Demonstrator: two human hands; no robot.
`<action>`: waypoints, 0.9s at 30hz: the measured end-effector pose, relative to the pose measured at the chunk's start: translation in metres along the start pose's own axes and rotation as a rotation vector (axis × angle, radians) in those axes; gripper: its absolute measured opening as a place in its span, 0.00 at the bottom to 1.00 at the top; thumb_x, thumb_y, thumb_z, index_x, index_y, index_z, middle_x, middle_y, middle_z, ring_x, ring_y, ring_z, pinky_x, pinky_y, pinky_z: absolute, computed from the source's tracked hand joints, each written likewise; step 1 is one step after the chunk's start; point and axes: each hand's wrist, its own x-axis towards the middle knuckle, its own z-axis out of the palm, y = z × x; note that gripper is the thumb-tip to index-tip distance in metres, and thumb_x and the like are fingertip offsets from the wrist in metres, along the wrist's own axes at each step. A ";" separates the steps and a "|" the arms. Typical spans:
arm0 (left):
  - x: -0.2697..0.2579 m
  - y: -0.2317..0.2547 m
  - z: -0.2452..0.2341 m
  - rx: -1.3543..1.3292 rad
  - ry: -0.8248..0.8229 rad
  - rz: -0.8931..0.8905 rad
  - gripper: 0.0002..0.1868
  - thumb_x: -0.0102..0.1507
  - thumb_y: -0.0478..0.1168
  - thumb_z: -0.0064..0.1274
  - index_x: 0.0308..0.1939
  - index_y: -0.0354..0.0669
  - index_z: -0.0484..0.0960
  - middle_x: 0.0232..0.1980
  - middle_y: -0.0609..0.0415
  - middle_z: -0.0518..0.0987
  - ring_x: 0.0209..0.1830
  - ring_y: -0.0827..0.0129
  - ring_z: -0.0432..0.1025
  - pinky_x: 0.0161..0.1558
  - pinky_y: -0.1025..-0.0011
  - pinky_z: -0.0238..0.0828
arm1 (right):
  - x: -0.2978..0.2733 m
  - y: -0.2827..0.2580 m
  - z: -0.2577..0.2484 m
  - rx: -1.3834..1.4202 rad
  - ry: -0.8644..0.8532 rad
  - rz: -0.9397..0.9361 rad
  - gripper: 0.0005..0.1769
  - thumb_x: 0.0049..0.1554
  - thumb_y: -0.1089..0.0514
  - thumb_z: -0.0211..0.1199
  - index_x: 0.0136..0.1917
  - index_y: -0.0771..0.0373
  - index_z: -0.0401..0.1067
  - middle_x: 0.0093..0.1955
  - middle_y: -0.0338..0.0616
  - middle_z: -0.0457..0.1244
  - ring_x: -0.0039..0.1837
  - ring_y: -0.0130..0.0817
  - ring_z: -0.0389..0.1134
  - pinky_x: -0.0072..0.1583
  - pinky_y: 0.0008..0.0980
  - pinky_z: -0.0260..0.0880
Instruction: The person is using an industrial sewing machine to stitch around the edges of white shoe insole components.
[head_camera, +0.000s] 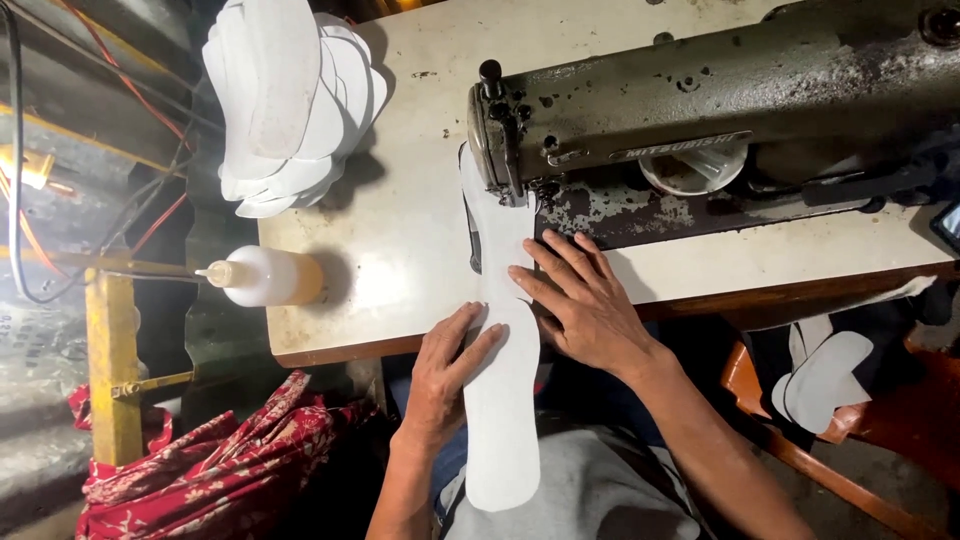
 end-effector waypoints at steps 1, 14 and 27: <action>0.001 0.001 -0.001 -0.007 0.001 0.002 0.33 0.61 0.41 0.69 0.67 0.45 0.72 0.69 0.33 0.71 0.69 0.40 0.69 0.63 0.47 0.70 | 0.000 0.001 0.000 -0.008 -0.028 0.009 0.34 0.57 0.57 0.65 0.76 0.56 0.63 0.80 0.50 0.53 0.82 0.51 0.49 0.79 0.57 0.45; 0.010 0.019 -0.011 0.012 -0.034 -0.237 0.30 0.58 0.30 0.60 0.64 0.59 0.79 0.67 0.46 0.74 0.70 0.54 0.68 0.68 0.56 0.67 | 0.009 0.005 0.004 0.066 0.006 0.115 0.24 0.58 0.48 0.63 0.67 0.51 0.73 0.77 0.46 0.58 0.82 0.47 0.49 0.80 0.54 0.38; 0.018 0.020 -0.009 0.022 0.047 -0.137 0.23 0.62 0.39 0.58 0.62 0.56 0.81 0.60 0.45 0.78 0.66 0.55 0.72 0.65 0.56 0.70 | 0.007 0.005 0.010 0.064 0.180 0.107 0.13 0.62 0.52 0.61 0.58 0.50 0.79 0.69 0.42 0.66 0.76 0.43 0.60 0.78 0.51 0.50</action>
